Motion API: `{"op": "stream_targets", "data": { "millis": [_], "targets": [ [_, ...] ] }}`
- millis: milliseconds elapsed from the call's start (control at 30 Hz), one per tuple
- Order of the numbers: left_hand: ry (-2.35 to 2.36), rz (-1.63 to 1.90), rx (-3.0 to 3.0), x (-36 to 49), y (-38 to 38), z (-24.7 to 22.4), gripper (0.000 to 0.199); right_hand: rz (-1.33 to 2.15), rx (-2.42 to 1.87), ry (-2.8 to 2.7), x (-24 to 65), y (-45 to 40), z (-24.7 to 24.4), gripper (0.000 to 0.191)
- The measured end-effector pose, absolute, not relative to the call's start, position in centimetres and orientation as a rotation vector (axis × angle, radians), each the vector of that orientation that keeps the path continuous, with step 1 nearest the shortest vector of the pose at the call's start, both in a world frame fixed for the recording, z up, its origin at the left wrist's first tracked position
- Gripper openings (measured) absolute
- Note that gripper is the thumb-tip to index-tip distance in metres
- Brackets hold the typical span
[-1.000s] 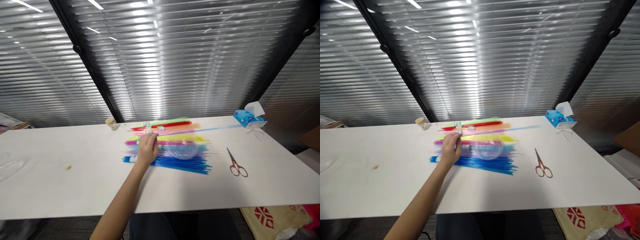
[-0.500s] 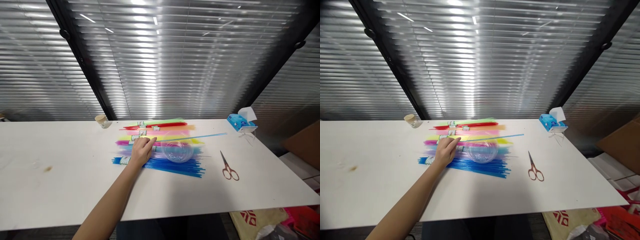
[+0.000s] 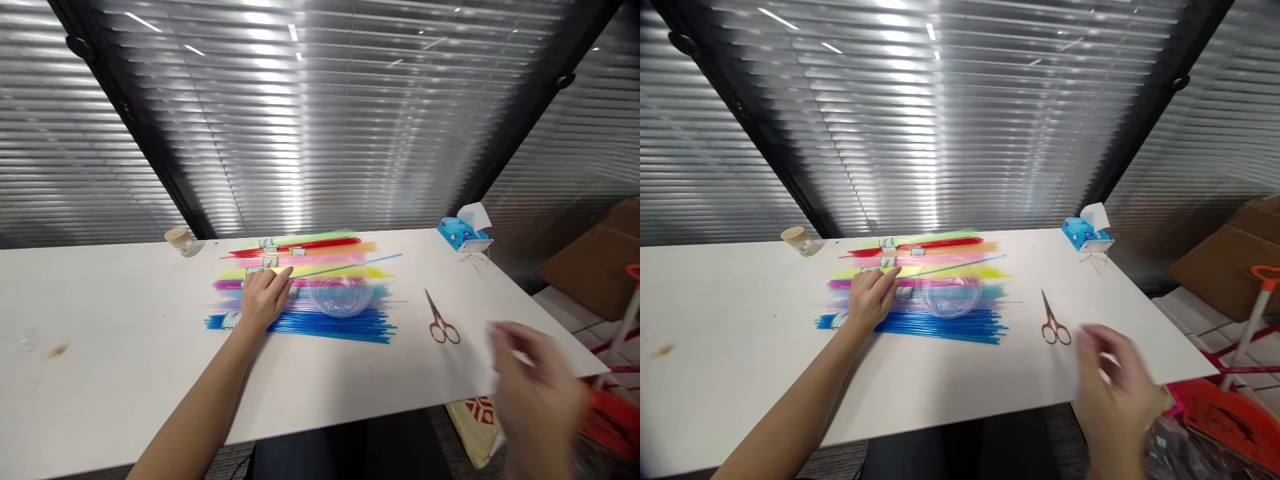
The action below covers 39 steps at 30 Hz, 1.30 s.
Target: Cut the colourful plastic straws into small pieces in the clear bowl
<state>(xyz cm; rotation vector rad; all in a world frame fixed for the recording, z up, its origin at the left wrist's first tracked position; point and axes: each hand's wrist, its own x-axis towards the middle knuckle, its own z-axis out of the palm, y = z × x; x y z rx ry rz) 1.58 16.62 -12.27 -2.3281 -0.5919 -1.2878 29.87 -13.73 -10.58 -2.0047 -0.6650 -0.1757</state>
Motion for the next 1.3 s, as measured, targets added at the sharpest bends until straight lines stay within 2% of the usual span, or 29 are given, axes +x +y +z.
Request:
{"op": "stream_targets", "data": {
  "millis": [133, 233, 467, 633, 867, 967, 1100, 1300],
  "targets": [
    [-0.435, -1.3, -2.428, 1.5, 17.1, -12.6, 0.032, -0.053, -2.355, -0.867, 32.3, -9.4, -14.7, 0.03],
    [-0.393, -1.324, -2.471, 1.6, 17.4, -12.7, 0.033, -0.068, -2.449, -0.892, 32.8, -9.3, -16.6, 0.03],
    [-0.531, -1.254, -2.366, 1.6, 16.7, -12.3, 0.016, -0.231, -2.666, -1.104, 33.9, -11.3, -16.8, 0.024],
    [-0.627, -1.183, -2.29, 1.7, 16.3, -12.1, 0.016, -0.431, -2.877, -1.122, 33.8, -10.7, -16.3, 0.026],
    [-0.504, -1.108, -2.455, 1.7, 16.4, -12.3, 0.043, -0.403, -2.885, -1.347, 33.9, -10.1, -16.1, 0.024],
    [-0.502, -1.14, -2.449, 1.9, 16.1, -12.2, 0.043, -0.44, -2.808, -1.5, 34.8, -9.9, -16.2, 0.019],
    [-0.494, -1.176, -2.426, 2.1, 15.8, -12.2, 0.042, -0.565, -2.609, -1.584, 36.1, -10.0, -17.2, 0.025],
    [-0.563, -1.184, -2.416, 2.2, 15.7, -12.4, 0.039, -0.343, -2.548, -1.581, 36.5, -10.5, -17.8, 0.027]
  ]
}}
